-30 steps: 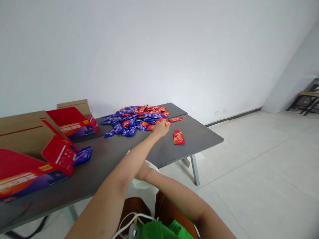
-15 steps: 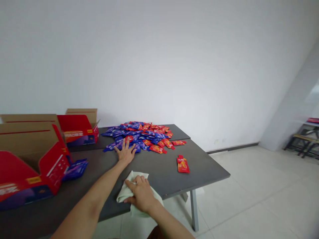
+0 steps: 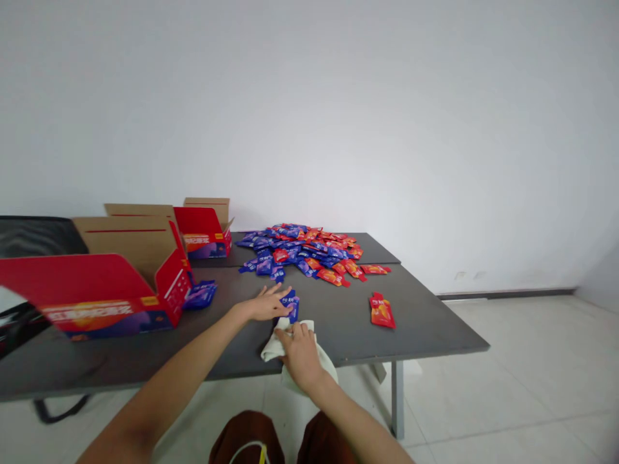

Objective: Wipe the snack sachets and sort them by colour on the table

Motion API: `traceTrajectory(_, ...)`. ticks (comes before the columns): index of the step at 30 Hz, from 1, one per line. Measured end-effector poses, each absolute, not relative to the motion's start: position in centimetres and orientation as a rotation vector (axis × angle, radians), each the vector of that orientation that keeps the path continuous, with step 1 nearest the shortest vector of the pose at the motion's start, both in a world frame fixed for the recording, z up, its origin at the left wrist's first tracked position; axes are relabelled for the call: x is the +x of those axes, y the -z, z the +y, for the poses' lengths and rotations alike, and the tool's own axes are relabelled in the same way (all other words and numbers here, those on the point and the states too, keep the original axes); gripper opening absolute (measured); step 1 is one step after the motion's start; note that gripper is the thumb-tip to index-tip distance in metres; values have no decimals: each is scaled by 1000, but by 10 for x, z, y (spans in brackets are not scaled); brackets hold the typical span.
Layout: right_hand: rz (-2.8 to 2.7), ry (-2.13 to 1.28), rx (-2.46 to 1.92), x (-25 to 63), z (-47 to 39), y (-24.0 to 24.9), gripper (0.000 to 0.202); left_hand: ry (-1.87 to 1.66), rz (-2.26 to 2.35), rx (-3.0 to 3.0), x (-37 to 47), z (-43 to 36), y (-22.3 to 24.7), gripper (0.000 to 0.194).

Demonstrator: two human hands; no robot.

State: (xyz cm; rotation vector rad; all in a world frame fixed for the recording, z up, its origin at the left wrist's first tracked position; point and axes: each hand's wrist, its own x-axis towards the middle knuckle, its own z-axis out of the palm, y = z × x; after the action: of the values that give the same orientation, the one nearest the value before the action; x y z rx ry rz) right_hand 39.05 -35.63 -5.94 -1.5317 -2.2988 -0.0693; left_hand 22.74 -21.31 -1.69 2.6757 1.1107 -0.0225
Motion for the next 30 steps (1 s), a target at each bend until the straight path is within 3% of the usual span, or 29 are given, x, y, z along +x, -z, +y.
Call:
traceTrajectory(4, -2296, 31, -1566, 395, -371, 51, 28, -143, 1095, 2637, 191, -260, 16, 37)
traceTrajectory(8, -2240, -387, -1212, 433, -355, 22, 19, -666, 1604, 2542, 196, -315, 24, 47)
traceTrajectory(12, -1978, -334, -1052, 462, -318, -19, 19, -911, 1945, 2401, 238, -359, 46, 48)
traceTrajectory(18, -2084, -226, -988, 446, -277, -23, 23, -657, 1736, 2571, 267, -361, 63, 52)
traceTrajectory(24, -2684, -197, -733, 427, -280, 20, 28, -297, 1393, 2539, 220, -337, 35, 52)
traceTrajectory(30, -2794, -124, -711, 409, -269, 24, 28, -181, 1396, 2377, 197, -335, 17, 41)
